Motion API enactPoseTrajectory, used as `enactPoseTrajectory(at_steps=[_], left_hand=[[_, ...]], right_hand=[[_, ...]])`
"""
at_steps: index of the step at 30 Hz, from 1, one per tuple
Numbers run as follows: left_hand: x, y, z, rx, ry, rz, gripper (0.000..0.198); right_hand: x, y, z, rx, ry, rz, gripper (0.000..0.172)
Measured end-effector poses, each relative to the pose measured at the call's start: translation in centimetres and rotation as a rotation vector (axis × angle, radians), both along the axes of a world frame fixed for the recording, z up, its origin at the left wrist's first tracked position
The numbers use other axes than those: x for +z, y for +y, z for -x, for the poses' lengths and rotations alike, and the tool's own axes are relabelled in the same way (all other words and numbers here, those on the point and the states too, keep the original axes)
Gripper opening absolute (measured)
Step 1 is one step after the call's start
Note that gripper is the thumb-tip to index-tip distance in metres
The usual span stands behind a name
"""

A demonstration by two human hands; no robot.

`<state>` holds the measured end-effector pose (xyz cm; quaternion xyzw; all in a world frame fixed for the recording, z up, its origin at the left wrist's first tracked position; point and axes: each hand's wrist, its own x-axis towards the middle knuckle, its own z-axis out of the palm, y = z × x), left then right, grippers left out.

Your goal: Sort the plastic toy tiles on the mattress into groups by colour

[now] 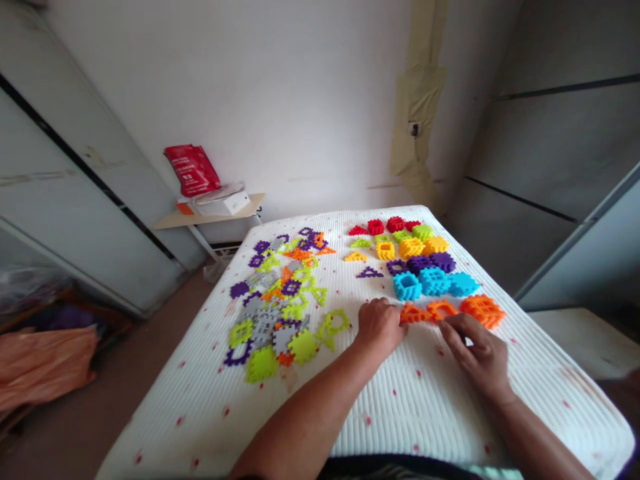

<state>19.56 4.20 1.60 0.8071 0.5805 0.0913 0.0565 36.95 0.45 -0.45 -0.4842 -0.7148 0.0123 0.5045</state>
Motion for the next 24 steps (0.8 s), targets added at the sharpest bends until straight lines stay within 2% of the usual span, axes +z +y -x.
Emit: enactPoseTrajectory(at_steps=[3,5,10,12,14,17,20,22,24], left_hand=[[0.9,-0.8,1.7,0.019,0.006,-0.032,0.022],[1.7,-1.8,4.3,0.059,0.019,-0.045,0.018],[3.3,-4.8,14.4,0.297,0.025,-0.052,0.018],[3.5,-5.9,18.1,0.366,-0.006,-0.025,0.022],[3.2,-6.7,20.8,0.393,-0.041,0.026,0.024],[2.3,-6.8,22.6,0.446,-0.076,0.097,0.025],[1.7,-6.2,22.6,0.493,-0.099,0.133,0.027],[1.6,-5.8,22.3,0.509,-0.102,0.132,0.026],[1.6,-5.4,22.0,0.513,-0.092,0.121,0.024]], right_hand=[[0.0,0.0,0.0,0.006,-0.007,-0.010,0.021],[0.0,0.0,0.0,0.011,-0.008,-0.013,0.021],[0.1,-0.1,0.1,0.033,-0.009,-0.016,0.021],[0.3,-0.1,0.0,0.032,-0.007,-0.014,0.022],[0.4,-0.2,0.2,0.038,-0.008,0.000,0.022],[0.7,-0.5,1.3,0.184,-0.051,0.143,0.022],[1.4,-1.4,4.2,0.497,-0.217,0.376,0.017],[1.9,-2.1,6.8,0.683,-0.351,0.435,0.017],[2.5,-2.5,9.4,0.795,-0.467,0.436,0.018]])
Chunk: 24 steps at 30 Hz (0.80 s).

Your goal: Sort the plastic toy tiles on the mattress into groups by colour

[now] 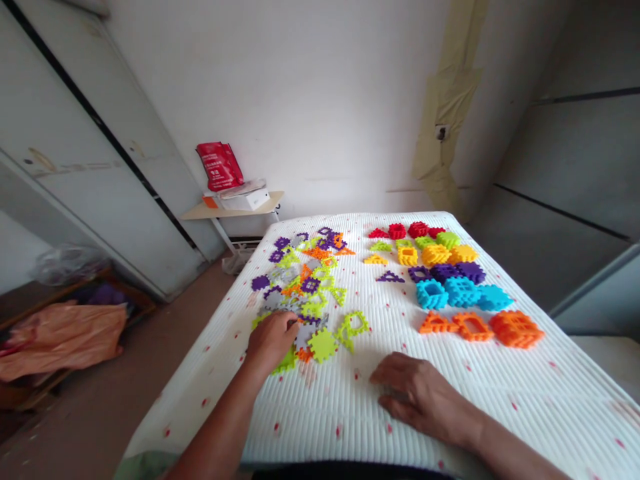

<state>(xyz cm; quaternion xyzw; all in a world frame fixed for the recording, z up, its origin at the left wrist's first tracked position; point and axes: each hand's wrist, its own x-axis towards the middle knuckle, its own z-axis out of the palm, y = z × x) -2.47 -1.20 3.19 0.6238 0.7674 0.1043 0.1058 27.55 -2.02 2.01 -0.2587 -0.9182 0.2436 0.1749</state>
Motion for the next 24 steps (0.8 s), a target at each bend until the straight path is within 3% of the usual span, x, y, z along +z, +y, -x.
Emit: enactPoseTrajectory(at_steps=[5,12,17,24], left_hand=[[-0.1,0.6,-0.1,-0.010,-0.023,-0.029,0.019],[-0.6,1.1,-0.1,0.028,-0.160,-0.027,0.017],[-0.7,1.4,0.1,0.028,-0.195,-0.037,0.021],[-1.4,2.3,1.0,-0.004,-0.394,-0.078,0.028]], right_hand=[[0.0,0.8,4.6,0.064,-0.174,-0.106,0.030],[-1.4,3.2,7.2,0.035,-0.225,-0.199,0.045],[-1.6,4.5,8.7,0.000,-0.235,-0.243,0.042],[-1.8,5.8,10.9,-0.112,-0.199,-0.283,0.036]])
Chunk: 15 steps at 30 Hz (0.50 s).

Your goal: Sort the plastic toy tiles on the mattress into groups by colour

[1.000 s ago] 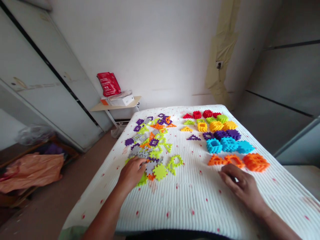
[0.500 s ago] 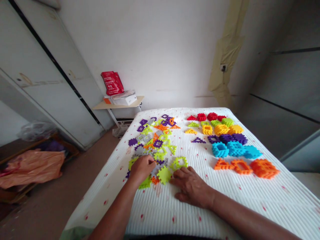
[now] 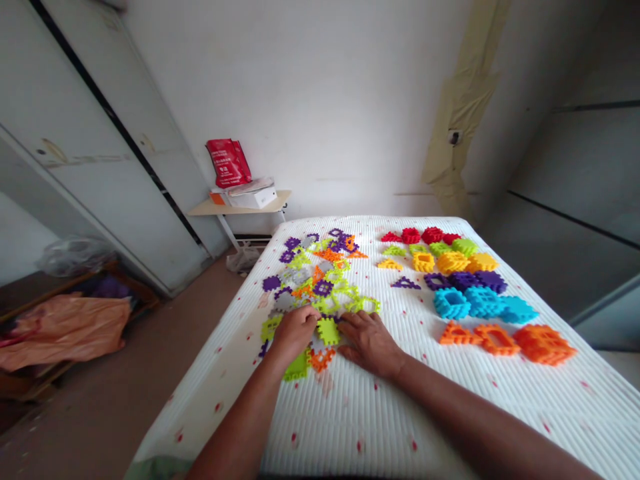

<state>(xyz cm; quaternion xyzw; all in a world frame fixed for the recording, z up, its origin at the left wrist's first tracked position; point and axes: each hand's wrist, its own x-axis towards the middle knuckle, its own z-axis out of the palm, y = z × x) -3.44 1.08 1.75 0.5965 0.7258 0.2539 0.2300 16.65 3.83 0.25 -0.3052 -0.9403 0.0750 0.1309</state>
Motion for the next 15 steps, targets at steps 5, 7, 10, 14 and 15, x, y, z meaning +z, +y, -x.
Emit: enactPoseTrajectory(at_steps=[5,7,10,14,15], left_hand=[[-0.1,0.1,0.2,0.044,-0.309,-0.035,0.036],[0.0,0.1,0.3,0.095,-0.410,-0.084,0.039],[-0.2,0.1,0.8,0.232,-0.484,-0.265,0.037],[-0.8,-0.7,1.4,0.216,-0.297,-0.469,0.023],[-0.9,-1.1,1.4,0.164,-0.194,-0.504,0.020]], right_hand=[[-0.4,1.1,1.7,-0.106,0.025,-0.010,0.020],[-0.3,1.6,2.3,-0.155,0.034,0.014,0.024],[-0.3,2.3,2.7,-0.205,0.090,0.059,0.028],[-0.9,3.0,2.4,-0.241,0.228,0.092,0.025],[-1.2,3.1,2.2,-0.238,0.263,0.094,0.024]])
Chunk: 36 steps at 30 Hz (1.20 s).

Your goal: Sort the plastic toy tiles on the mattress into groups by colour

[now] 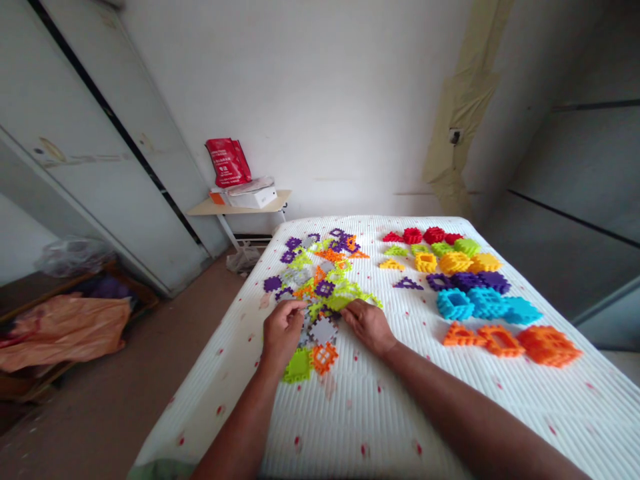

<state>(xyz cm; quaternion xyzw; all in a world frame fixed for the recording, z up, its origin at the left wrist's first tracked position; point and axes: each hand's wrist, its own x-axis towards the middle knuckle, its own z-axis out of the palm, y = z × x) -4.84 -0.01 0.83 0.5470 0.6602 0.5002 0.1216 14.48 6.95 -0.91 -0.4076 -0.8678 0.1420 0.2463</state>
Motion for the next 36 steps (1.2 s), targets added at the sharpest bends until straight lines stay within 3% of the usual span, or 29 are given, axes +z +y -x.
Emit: enactPoseTrajectory(at_steps=[3,5,9,12,19,24,29,36], left_hand=[[-0.3,-1.2,-0.6,-0.061,0.356,-0.024,0.017],[-0.5,-1.9,-1.3,-0.075,0.545,0.021,0.026],[-0.7,-2.4,-2.4,-0.079,0.734,0.101,0.043],[-1.1,-2.2,-2.5,-0.051,0.744,0.092,0.036],[-2.4,-1.6,-0.9,0.025,0.524,-0.113,0.032],[-2.5,-1.6,-0.7,0.148,0.401,-0.096,0.036],[-2.6,-1.3,-0.7,0.207,0.448,-0.113,0.039],[-2.7,-1.2,-0.6,0.138,0.536,-0.044,0.038]], right_hand=[[-0.5,0.0,-0.5,0.057,0.071,-0.011,0.016],[-0.6,-0.3,-0.6,0.127,0.071,-0.032,0.010],[-0.5,-1.1,-0.3,0.270,0.007,-0.106,0.015],[-0.5,-1.4,-0.1,0.291,-0.032,-0.139,0.023],[-0.7,-1.2,0.1,0.277,-0.060,-0.140,0.015],[-0.4,-1.5,0.3,0.269,-0.065,-0.141,0.015],[-0.4,-1.7,1.0,0.183,-0.136,-0.153,0.012],[-0.8,-1.6,1.4,0.173,-0.143,-0.171,0.018]])
